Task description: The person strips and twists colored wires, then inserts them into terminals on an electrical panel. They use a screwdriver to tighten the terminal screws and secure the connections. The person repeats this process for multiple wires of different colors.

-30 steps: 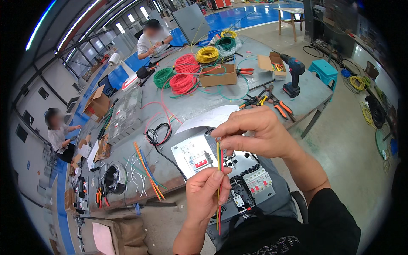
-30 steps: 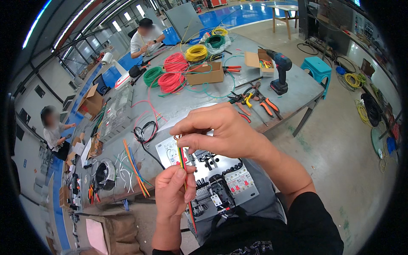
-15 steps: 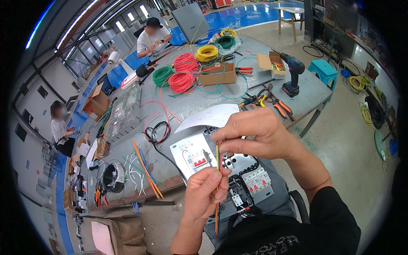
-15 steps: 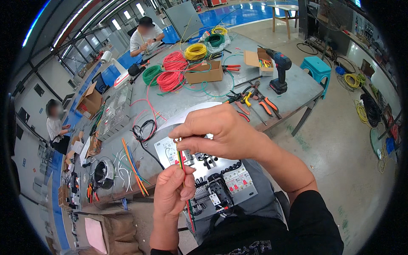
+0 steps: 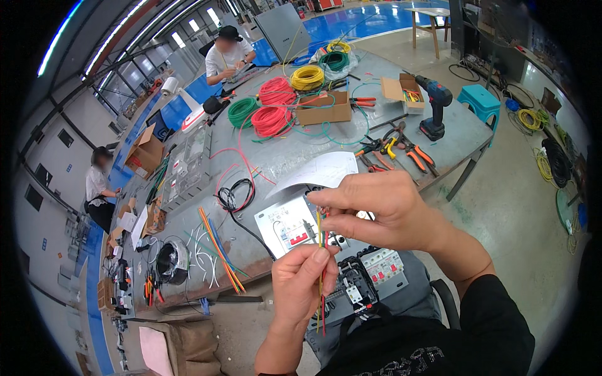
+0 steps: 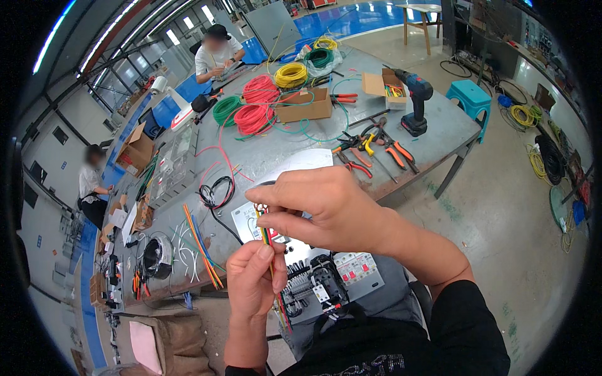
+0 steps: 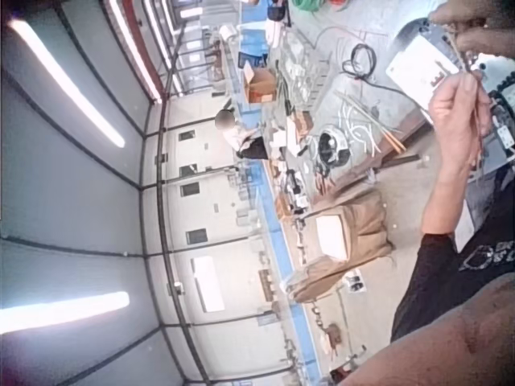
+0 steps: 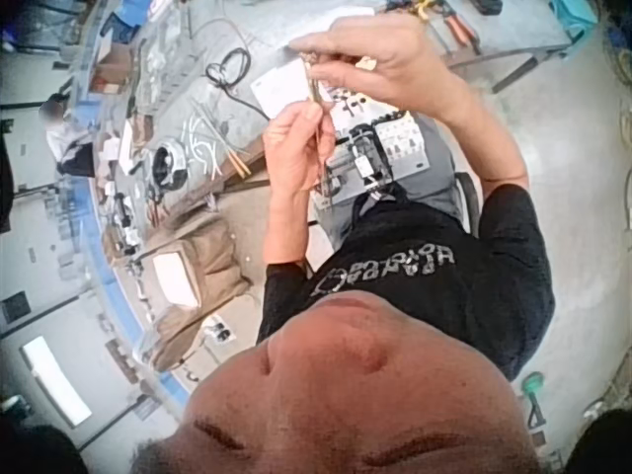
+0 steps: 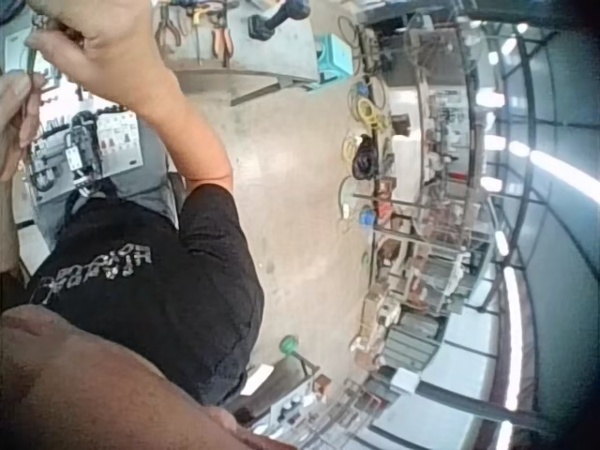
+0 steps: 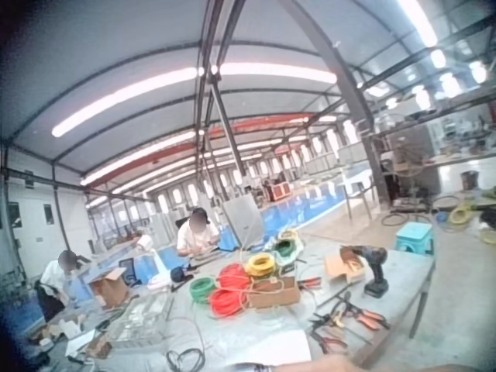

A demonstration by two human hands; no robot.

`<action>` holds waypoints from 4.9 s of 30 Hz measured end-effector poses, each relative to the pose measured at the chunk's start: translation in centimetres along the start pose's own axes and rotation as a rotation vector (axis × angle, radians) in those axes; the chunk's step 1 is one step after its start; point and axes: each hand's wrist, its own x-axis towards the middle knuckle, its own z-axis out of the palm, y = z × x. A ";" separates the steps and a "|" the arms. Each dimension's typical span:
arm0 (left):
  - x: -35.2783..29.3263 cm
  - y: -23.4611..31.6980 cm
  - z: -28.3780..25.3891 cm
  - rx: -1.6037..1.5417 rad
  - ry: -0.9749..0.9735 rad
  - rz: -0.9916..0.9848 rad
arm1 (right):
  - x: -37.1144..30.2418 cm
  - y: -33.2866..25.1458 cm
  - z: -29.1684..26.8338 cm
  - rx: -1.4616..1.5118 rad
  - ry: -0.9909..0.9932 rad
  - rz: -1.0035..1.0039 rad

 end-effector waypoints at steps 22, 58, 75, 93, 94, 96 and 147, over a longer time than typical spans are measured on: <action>-0.1 -0.8 -1.1 -0.156 -0.099 -0.023 | -0.5 0.4 0.2 0.734 -0.042 0.451; 0.1 -0.2 -1.4 -0.141 -0.269 -0.111 | -1.2 0.1 1.5 0.944 -0.154 0.537; 0.7 0.4 -1.5 0.233 -0.053 0.145 | -2.0 0.4 2.9 1.037 -0.080 0.702; 1.3 -0.5 -1.0 1.144 0.023 0.774 | -5.7 0.1 5.4 1.181 0.090 0.646; 1.3 -0.6 -0.9 1.138 0.028 0.776 | -5.7 0.1 5.4 1.212 0.093 0.646; 1.2 -0.7 -0.8 1.130 0.042 0.800 | -6.1 0.2 5.7 1.250 0.081 0.650; 2.1 0.4 -4.9 1.536 -0.276 1.264 | -8.8 -0.2 6.8 1.612 -0.029 0.767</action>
